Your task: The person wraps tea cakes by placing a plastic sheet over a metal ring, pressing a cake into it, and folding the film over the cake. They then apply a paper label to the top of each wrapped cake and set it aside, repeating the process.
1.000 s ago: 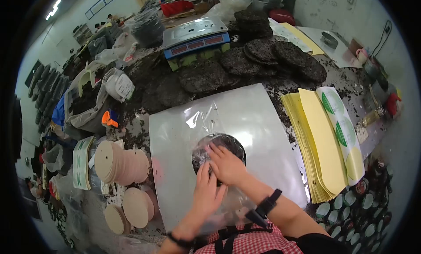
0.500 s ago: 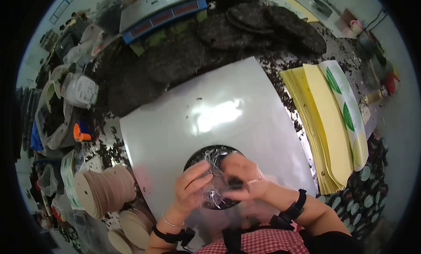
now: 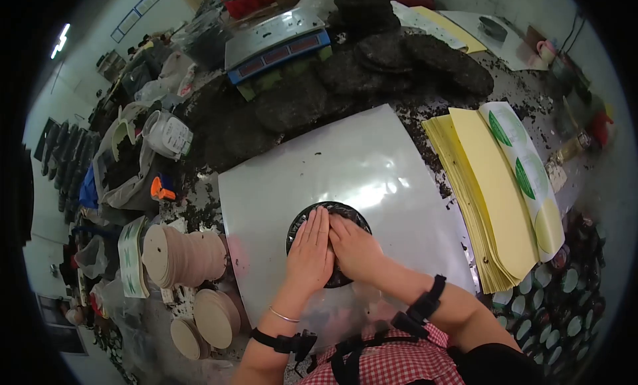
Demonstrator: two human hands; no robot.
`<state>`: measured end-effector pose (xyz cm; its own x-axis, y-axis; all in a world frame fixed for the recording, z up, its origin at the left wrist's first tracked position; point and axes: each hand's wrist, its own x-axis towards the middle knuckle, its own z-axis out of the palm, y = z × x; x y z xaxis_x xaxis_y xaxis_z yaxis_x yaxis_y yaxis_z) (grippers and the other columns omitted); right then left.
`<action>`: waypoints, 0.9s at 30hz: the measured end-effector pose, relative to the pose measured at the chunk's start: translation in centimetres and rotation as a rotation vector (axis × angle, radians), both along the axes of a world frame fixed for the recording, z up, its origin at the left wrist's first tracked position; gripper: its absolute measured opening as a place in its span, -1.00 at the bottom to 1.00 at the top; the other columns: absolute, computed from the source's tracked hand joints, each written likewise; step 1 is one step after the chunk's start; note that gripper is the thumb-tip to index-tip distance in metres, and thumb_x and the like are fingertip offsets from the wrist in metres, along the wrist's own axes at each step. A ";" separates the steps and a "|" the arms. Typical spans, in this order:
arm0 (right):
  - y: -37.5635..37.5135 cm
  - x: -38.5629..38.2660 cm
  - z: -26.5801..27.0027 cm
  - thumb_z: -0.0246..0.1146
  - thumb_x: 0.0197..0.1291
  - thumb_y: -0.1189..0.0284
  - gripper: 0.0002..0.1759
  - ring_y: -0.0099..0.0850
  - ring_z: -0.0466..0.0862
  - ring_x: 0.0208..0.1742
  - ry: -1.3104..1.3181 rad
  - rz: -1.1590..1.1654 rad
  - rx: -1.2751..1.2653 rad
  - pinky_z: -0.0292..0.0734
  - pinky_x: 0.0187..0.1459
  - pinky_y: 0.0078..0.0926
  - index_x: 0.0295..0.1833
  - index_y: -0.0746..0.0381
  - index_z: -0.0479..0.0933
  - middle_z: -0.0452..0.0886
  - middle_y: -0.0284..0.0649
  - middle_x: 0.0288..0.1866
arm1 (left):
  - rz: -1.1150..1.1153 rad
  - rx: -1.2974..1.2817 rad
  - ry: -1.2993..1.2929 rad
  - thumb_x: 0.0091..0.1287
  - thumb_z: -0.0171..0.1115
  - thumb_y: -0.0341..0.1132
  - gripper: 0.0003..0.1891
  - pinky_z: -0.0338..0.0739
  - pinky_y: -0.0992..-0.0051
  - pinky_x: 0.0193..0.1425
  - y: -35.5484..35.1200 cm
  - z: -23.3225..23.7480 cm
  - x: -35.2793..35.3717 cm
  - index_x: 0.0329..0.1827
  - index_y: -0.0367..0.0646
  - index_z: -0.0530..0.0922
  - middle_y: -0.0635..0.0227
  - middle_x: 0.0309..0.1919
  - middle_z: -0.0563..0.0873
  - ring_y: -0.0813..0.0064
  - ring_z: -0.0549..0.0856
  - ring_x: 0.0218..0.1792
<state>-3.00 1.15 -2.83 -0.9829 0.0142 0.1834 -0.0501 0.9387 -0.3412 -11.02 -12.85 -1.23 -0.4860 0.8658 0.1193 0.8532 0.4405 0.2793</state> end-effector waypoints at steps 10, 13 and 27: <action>12.9 11.9 6.9 0.35 0.14 0.53 -0.51 -0.03 0.68 0.17 0.262 -0.467 -0.309 0.59 0.23 -0.13 0.24 0.25 0.60 0.69 0.00 0.15 | 0.023 -0.259 0.087 0.35 0.09 -0.40 -0.21 -0.04 0.11 0.73 0.9 -1.0 0.5 0.65 -0.44 0.05 -0.11 0.65 0.14 0.00 0.10 0.67; 28.0 20.0 1.6 0.20 0.18 0.60 -0.61 -0.07 0.60 0.35 0.434 -0.860 0.496 0.46 0.42 -0.14 0.14 0.34 0.62 0.68 -0.04 0.21 | -0.018 -0.212 0.075 0.34 0.11 -0.33 -0.17 -0.07 0.09 0.73 0.5 -0.6 0.5 0.65 -0.45 0.03 -0.13 0.65 0.11 -0.02 0.08 0.68; 56.3 54.8 -3.4 0.14 0.51 0.20 -0.71 -0.42 0.61 -0.54 0.669 -1.383 -0.602 0.47 -0.53 -0.31 -0.19 0.12 0.64 0.64 -0.35 -0.45 | 0.004 -0.061 -0.007 0.33 0.36 0.00 -0.11 0.13 0.11 0.67 0.9 0.7 1.4 0.59 -0.36 0.24 -0.04 0.55 0.36 0.01 0.31 0.58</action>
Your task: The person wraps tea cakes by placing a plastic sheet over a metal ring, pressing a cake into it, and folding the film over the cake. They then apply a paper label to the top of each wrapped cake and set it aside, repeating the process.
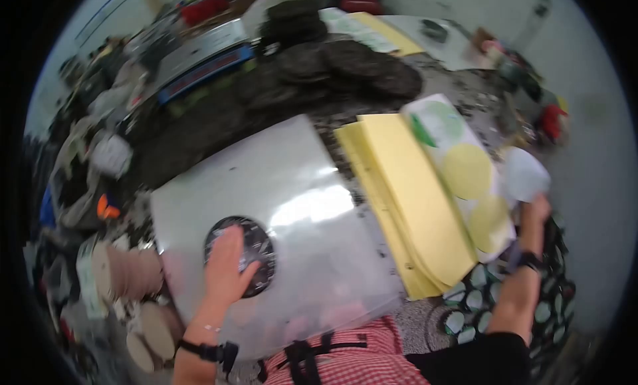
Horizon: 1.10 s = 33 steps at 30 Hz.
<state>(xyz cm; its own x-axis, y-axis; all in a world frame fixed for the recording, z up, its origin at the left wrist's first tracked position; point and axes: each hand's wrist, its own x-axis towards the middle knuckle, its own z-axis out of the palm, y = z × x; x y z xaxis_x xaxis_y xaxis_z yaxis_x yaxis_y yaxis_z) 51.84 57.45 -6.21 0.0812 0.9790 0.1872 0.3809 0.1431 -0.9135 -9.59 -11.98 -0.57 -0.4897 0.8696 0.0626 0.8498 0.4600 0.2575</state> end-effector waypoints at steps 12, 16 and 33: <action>-56.7 -47.1 7.0 0.31 0.30 0.06 -0.11 0.09 -0.04 0.74 -0.481 1.339 0.280 0.25 0.57 -0.10 0.64 0.19 0.21 0.05 0.15 0.70 | 0.054 -0.058 -0.359 0.50 0.11 -0.07 -0.43 0.20 0.23 0.65 -0.6 0.3 -0.7 0.52 -0.09 0.41 0.12 0.53 0.44 0.18 0.37 0.56; -58.0 -48.5 5.7 0.30 0.24 -0.12 0.05 0.06 0.06 0.72 -0.924 1.359 0.500 0.29 0.53 -0.07 0.63 0.32 0.15 0.14 0.24 0.65 | 0.229 0.458 -1.083 0.42 0.25 -0.08 -0.45 0.36 0.23 0.55 -1.5 -3.6 0.2 0.45 -0.01 0.50 0.25 0.38 0.61 0.23 0.52 0.45; -59.9 -57.1 3.4 0.03 0.52 0.09 -0.24 -0.15 0.08 0.73 -0.728 1.563 0.574 -0.08 0.69 -0.16 0.67 0.24 0.11 0.08 0.02 0.73 | -0.327 0.077 -0.271 0.35 0.37 -0.11 -0.49 0.28 0.02 0.59 -10.8 0.2 -5.1 0.27 -0.23 0.59 0.04 0.24 0.64 0.00 0.57 0.32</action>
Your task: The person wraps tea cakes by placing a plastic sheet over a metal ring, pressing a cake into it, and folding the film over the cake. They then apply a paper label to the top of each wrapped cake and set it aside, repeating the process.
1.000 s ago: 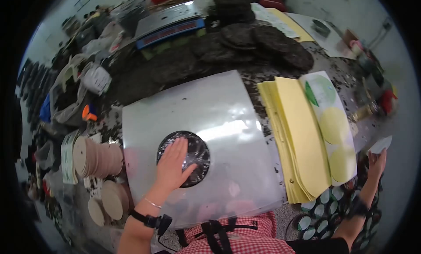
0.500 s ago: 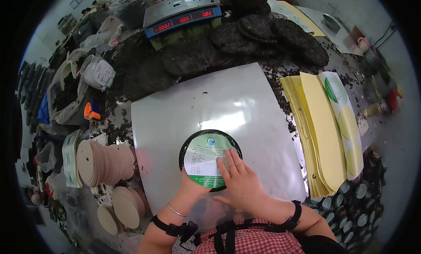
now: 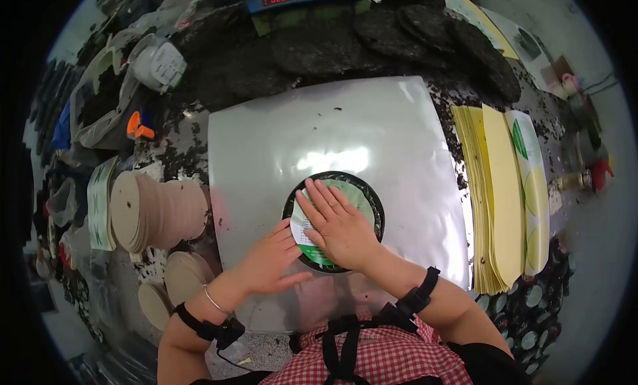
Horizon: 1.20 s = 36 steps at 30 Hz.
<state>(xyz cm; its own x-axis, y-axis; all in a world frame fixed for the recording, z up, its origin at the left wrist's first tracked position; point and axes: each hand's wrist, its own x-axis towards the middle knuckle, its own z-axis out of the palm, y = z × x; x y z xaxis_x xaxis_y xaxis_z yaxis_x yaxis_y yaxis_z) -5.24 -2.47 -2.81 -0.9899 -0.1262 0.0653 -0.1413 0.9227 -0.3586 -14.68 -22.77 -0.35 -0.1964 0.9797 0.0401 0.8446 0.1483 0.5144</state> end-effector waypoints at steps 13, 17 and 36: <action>3.8 5.7 0.5 -0.02 0.56 0.15 -0.38 0.01 0.09 0.71 -0.118 0.390 -0.196 -0.06 0.67 0.04 0.64 0.05 0.24 0.13 -0.01 0.71 | 0.466 0.555 -1.144 0.69 -0.13 -0.14 -0.52 0.29 0.40 0.54 7.8 -1.9 2.4 0.48 -0.27 0.42 0.18 0.40 0.55 0.39 0.50 0.41; 2.7 8.2 0.0 0.08 0.49 0.23 -0.36 -0.07 0.15 0.70 0.101 0.142 -0.640 0.02 0.65 -0.04 0.61 0.19 0.28 0.16 0.00 0.70 | 0.258 0.607 -0.437 0.59 0.07 -0.14 -0.46 0.15 0.19 0.62 9.7 5.3 10.6 0.52 -0.26 0.33 0.08 0.42 0.49 0.23 0.35 0.52; -6.8 57.4 -7.5 -0.19 0.38 -0.44 0.04 0.13 0.59 0.15 0.933 -1.552 -2.663 0.47 0.25 0.10 0.31 0.37 0.50 0.64 0.14 0.03 | 0.136 0.283 0.114 0.06 0.61 -0.01 -0.55 0.56 0.24 -0.28 25.5 -7.0 25.5 -0.24 -0.19 0.66 0.20 -0.40 0.68 0.24 0.65 -0.39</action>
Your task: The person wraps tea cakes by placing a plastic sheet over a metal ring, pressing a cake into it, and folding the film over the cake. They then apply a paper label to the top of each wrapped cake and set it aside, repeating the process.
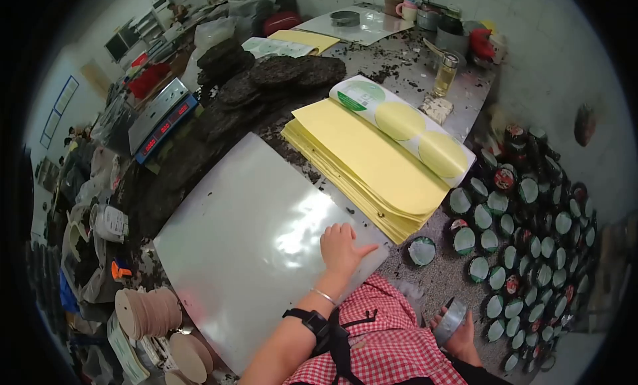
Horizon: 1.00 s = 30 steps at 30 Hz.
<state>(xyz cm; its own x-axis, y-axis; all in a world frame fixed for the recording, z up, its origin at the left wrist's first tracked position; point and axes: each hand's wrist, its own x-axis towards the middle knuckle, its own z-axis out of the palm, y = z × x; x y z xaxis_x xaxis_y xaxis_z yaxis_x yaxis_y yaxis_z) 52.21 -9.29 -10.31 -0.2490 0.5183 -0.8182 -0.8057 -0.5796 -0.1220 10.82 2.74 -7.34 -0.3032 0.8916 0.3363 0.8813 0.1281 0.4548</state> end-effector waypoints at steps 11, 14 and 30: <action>20.7 -27.6 22.6 0.13 0.52 0.50 -0.72 -0.47 0.72 -0.18 -1.040 0.524 1.422 0.58 -0.01 -0.48 0.17 0.46 0.57 0.73 -0.19 -0.29 | -0.140 0.112 -0.496 0.26 0.43 -0.35 -0.79 0.56 0.31 -0.33 0.3 -0.7 -0.6 -0.45 -0.30 0.66 0.21 -0.53 0.69 0.32 0.68 -0.46; 21.4 -33.6 24.5 0.16 0.47 0.58 -0.78 -0.48 0.74 -0.15 -0.949 0.784 1.644 0.61 0.02 -0.48 0.10 0.46 0.60 0.77 -0.17 -0.24 | 0.126 0.025 -0.815 0.34 0.42 -0.32 -0.76 0.51 0.43 -0.37 -2.9 -0.3 -5.4 -0.39 -0.32 0.63 0.21 -0.52 0.68 0.42 0.66 -0.50; 4.1 -44.0 3.6 0.15 0.42 0.32 -0.49 -0.22 0.67 0.31 -0.422 1.596 2.199 0.63 0.27 -0.30 0.45 0.12 0.47 0.54 0.01 0.41 | -0.211 -0.108 -2.026 0.70 -0.09 -0.21 -0.81 0.80 0.37 -0.22 -5.7 13.6 -10.2 0.04 -0.17 0.31 0.09 -0.28 0.72 0.29 0.81 -0.31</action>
